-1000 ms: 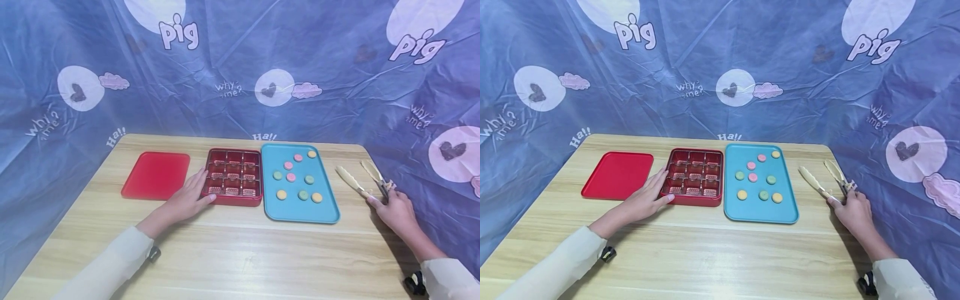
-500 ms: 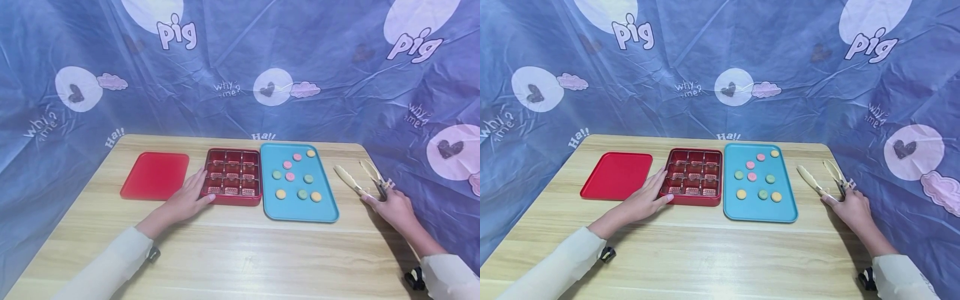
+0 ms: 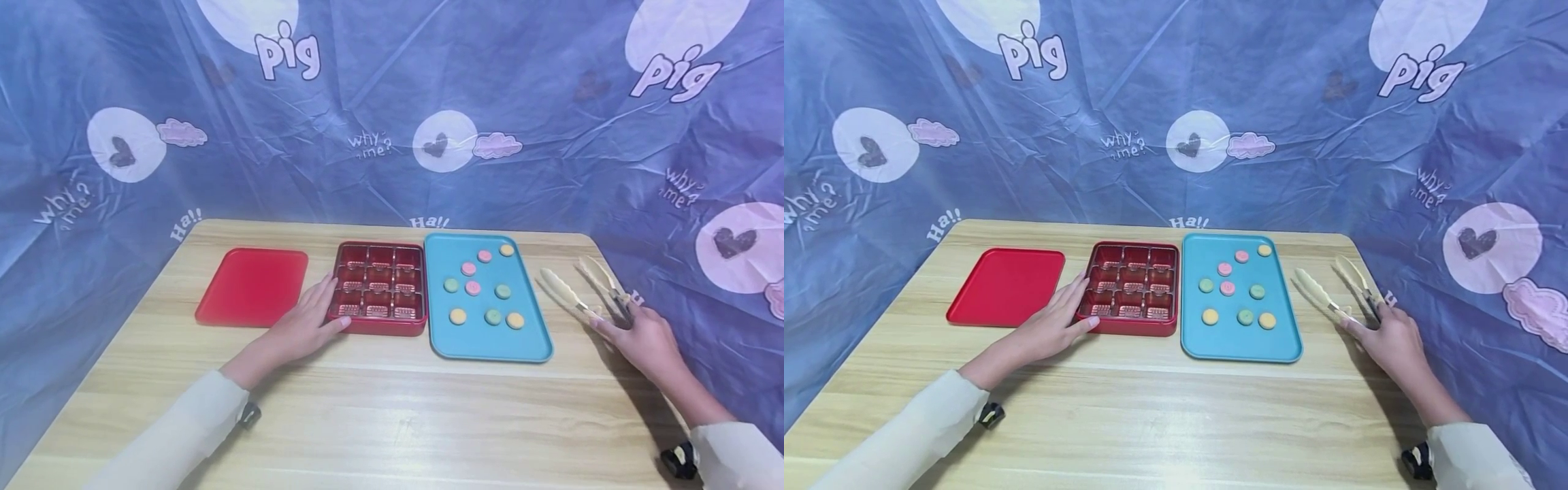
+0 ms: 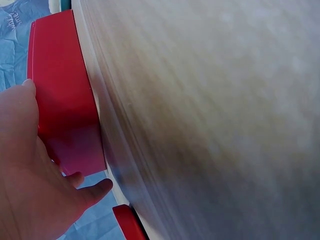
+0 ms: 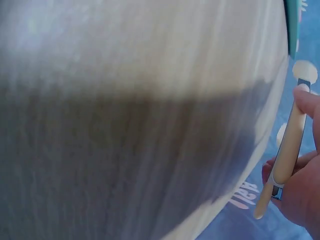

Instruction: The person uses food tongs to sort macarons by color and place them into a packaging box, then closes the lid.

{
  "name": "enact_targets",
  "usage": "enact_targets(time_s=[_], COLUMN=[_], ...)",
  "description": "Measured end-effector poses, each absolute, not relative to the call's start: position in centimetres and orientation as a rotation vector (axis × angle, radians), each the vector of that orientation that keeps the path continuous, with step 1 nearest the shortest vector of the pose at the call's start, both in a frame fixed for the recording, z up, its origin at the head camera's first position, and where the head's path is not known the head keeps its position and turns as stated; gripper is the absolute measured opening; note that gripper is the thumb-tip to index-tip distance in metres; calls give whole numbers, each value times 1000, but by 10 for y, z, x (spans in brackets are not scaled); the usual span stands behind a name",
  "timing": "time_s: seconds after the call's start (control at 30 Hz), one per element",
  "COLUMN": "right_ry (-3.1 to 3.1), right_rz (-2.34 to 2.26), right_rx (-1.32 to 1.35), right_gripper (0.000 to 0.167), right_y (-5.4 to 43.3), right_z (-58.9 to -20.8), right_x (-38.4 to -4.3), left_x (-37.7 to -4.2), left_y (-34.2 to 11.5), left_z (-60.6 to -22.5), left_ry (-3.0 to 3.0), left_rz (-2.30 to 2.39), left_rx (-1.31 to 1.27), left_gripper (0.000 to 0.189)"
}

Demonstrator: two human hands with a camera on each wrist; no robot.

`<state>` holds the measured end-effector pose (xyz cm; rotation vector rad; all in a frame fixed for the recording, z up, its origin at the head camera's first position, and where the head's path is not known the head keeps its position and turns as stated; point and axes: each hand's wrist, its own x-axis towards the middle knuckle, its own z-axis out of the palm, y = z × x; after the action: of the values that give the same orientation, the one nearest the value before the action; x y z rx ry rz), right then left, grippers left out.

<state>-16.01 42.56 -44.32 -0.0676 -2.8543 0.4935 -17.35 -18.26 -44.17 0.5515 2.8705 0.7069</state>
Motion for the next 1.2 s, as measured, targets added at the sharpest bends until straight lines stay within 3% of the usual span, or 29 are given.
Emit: enact_targets(time_s=[0.2,0.63,1.2], right_ry=[-2894,-2750,-2762], right_rz=[563,565,412], right_rx=[20,382,490], right_gripper=[80,48,58], right_y=[414,388,381], right_z=[-431,-423,-420], right_x=[-158,-153,-157], left_x=[-173,-173,-174], left_y=[-184,-184,-182], left_z=[-441,-442,-442], left_ry=[2884,2882,2881], left_rz=[712,708,728], left_rx=[555,551,555], left_gripper=[96,97,96])
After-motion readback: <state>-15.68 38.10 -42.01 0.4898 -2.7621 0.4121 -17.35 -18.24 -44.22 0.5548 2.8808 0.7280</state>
